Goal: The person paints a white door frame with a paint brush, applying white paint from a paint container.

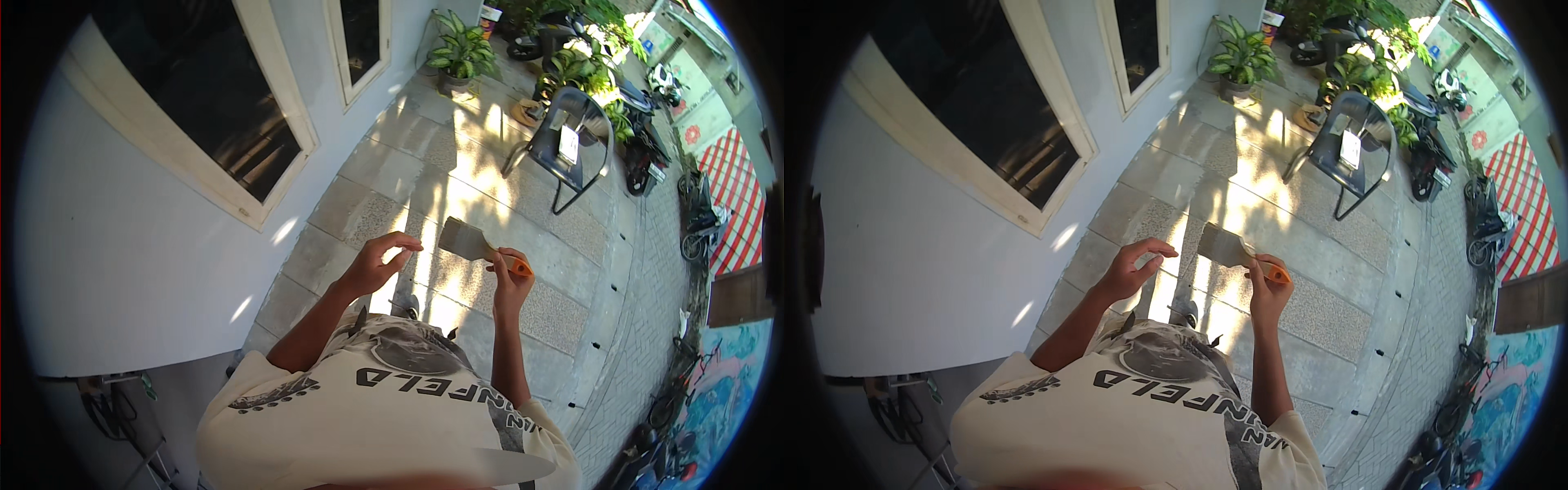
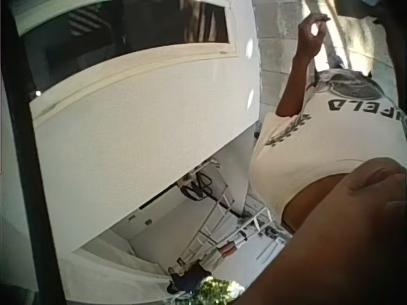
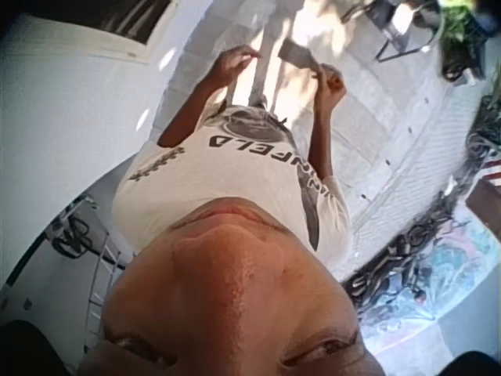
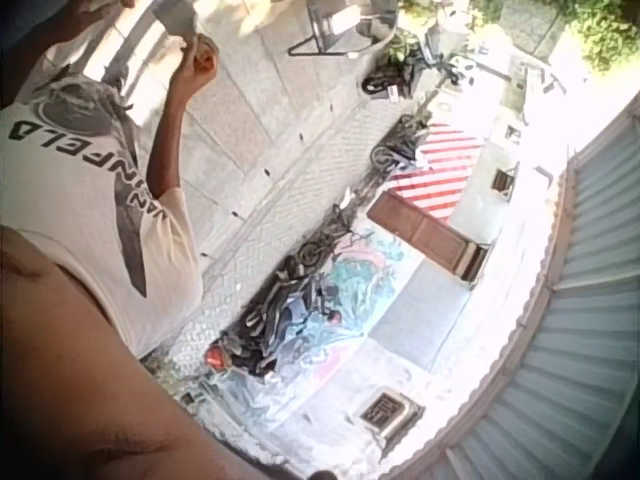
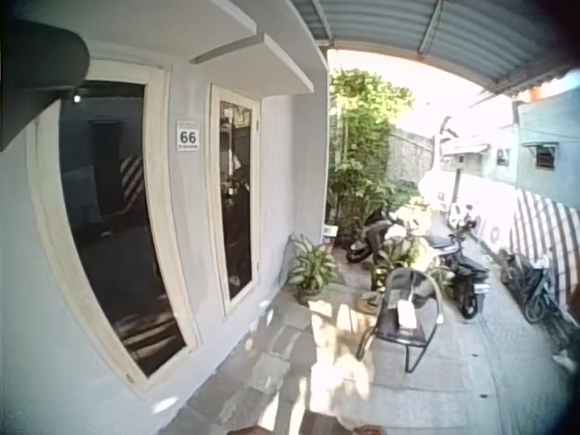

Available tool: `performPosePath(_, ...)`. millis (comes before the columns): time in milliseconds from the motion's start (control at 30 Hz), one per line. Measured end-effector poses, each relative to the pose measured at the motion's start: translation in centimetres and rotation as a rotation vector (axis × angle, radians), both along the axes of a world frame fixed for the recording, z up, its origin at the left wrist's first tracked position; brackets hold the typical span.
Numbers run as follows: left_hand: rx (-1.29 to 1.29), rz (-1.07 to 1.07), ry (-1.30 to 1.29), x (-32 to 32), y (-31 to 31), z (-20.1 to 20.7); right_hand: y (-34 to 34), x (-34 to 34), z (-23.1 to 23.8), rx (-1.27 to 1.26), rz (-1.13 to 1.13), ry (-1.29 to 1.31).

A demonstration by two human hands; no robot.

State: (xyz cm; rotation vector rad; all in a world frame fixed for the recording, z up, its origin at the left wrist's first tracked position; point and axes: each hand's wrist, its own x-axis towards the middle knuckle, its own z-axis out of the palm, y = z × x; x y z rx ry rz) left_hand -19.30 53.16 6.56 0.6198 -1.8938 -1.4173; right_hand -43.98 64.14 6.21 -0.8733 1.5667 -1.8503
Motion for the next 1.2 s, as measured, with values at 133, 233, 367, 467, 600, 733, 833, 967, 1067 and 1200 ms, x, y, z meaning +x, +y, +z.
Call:
performPosePath(133,-0.01,-0.181,-0.01,-6.4,-1.1,-0.1,3.1,-3.9,-1.0,0.021,-0.179,-0.024)
performPosePath(233,0.019,-0.312,-0.011,-10.7,-2.0,-0.8,5.0,-5.6,-1.1,0.033,-0.324,-0.088)
performPosePath(367,0.019,-0.472,-0.027,-16.3,-3.8,-0.8,6.8,-8.1,-2.1,0.026,-0.493,-0.056)
performPosePath(467,0.067,-0.572,-0.012,-20.4,-5.6,-1.6,6.4,-9.8,-1.8,0.017,-0.586,-0.046)
performPosePath(600,0.088,-0.666,0.001,-25.4,-9.5,-2.3,4.3,-12.2,-1.3,-0.003,-0.68,-0.025)
performPosePath(733,0.078,-0.712,0.011,-29.7,-13.6,-1.7,0.4,-15.1,-1.2,-0.018,-0.752,-0.054)
performPosePath(833,0.012,-0.738,0.05,-32.3,-16.7,-1.0,-2.8,-17.4,-1.4,-0.023,-0.782,-0.077)
performPosePath(967,-0.042,-0.762,0.049,-35.9,-20.9,-0.8,-6.4,-20.3,-2.1,-0.027,-0.79,-0.094)
performPosePath(1067,-0.018,-0.77,0.022,-38.8,-23.0,-0.7,-8.5,-22.4,-2.1,-0.063,-0.808,-0.121)
performPosePath(1200,-0.006,-0.778,0.016,-43.4,-24.2,-0.9,-9.2,-25.9,-3.0,-0.035,-0.856,-0.116)
